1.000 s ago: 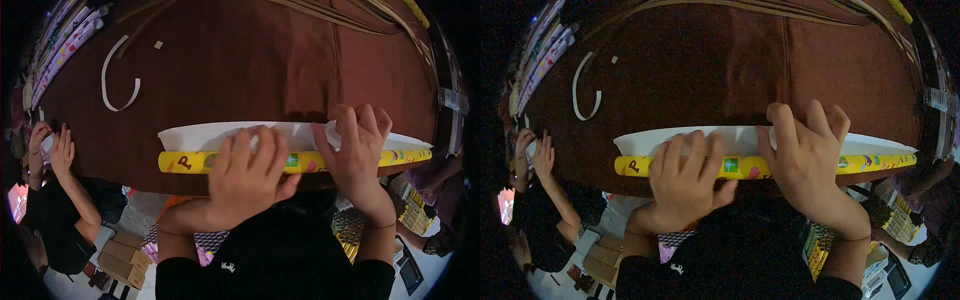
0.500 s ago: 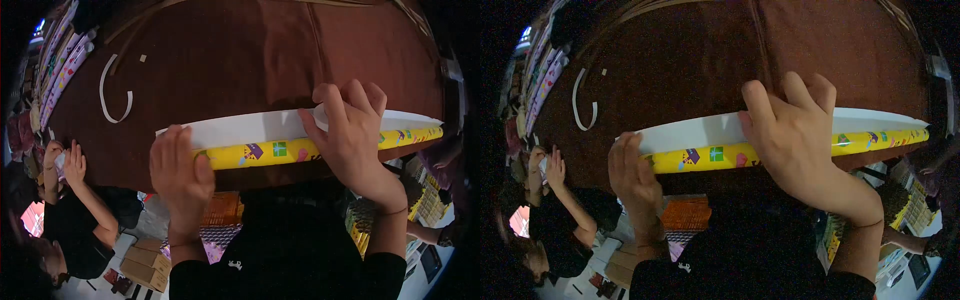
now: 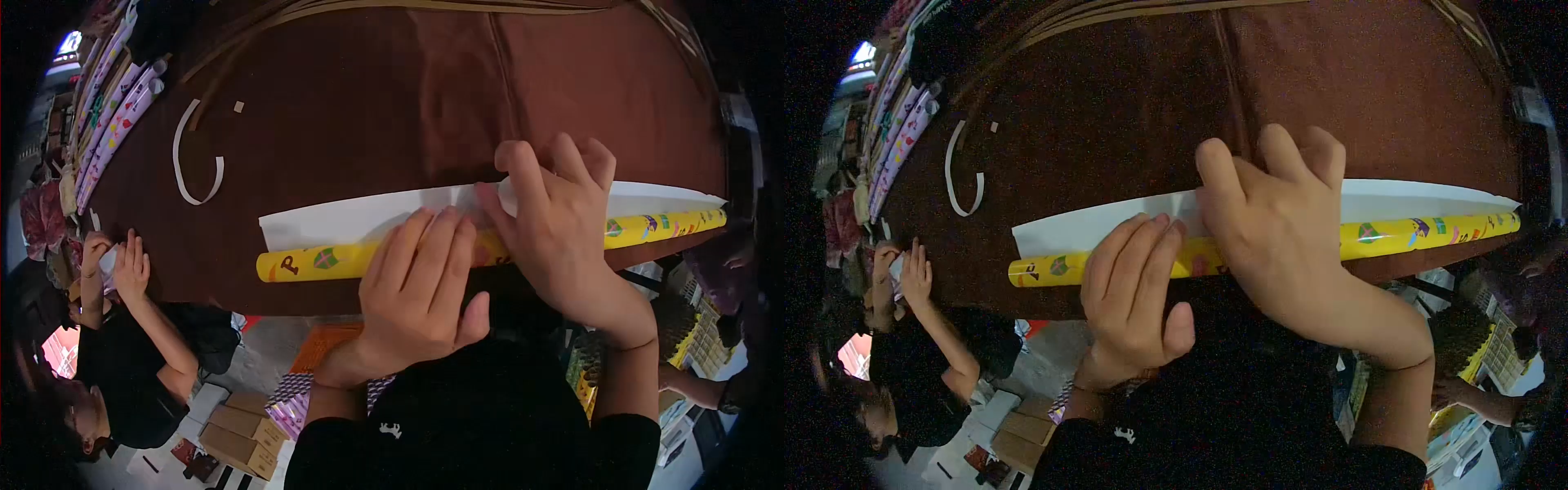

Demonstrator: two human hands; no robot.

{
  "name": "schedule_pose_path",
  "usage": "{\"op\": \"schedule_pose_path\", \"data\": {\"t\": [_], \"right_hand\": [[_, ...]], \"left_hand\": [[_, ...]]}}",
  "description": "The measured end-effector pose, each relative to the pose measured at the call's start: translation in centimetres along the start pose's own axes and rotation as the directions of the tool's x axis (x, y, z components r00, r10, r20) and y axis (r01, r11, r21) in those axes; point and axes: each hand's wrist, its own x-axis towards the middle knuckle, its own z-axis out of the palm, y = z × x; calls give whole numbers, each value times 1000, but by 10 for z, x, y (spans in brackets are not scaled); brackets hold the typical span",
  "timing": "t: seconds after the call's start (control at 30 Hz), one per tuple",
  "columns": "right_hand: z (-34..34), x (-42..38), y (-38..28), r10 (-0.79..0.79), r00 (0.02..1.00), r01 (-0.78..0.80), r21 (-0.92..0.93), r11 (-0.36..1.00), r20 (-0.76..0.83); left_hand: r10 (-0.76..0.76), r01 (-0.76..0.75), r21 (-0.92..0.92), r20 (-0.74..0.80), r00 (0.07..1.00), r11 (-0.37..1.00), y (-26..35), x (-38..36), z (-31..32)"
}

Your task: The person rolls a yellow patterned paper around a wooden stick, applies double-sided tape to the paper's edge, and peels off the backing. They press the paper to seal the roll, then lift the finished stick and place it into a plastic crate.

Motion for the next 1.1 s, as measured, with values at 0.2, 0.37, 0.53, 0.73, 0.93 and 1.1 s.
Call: {"op": "schedule_pose_path", "data": {"t": [0.2,0.37,0.53,0.73,0.93,1.1], "right_hand": [[0,-1,0,22,1000,-22,7,1000,3],[-4,-3,9,-5,999,10,100,995,-45],[-48,-13,32,-85,989,57,219,974,121],[-69,-51,82,256,954,-270,74,960,155],[-51,-71,107,369,929,-361,131,923,-36],[-47,-75,110,241,970,-242,-27,970,-25]], "left_hand": [[-125,125,19,-31,992,992,11,8,23],[-84,92,131,-60,995,987,6,7,28],[-111,108,180,10,994,978,8,11,25],[-111,102,201,35,993,974,9,10,25],[-130,113,183,87,988,977,9,9,22],[-128,104,175,130,983,979,10,9,20]]}}
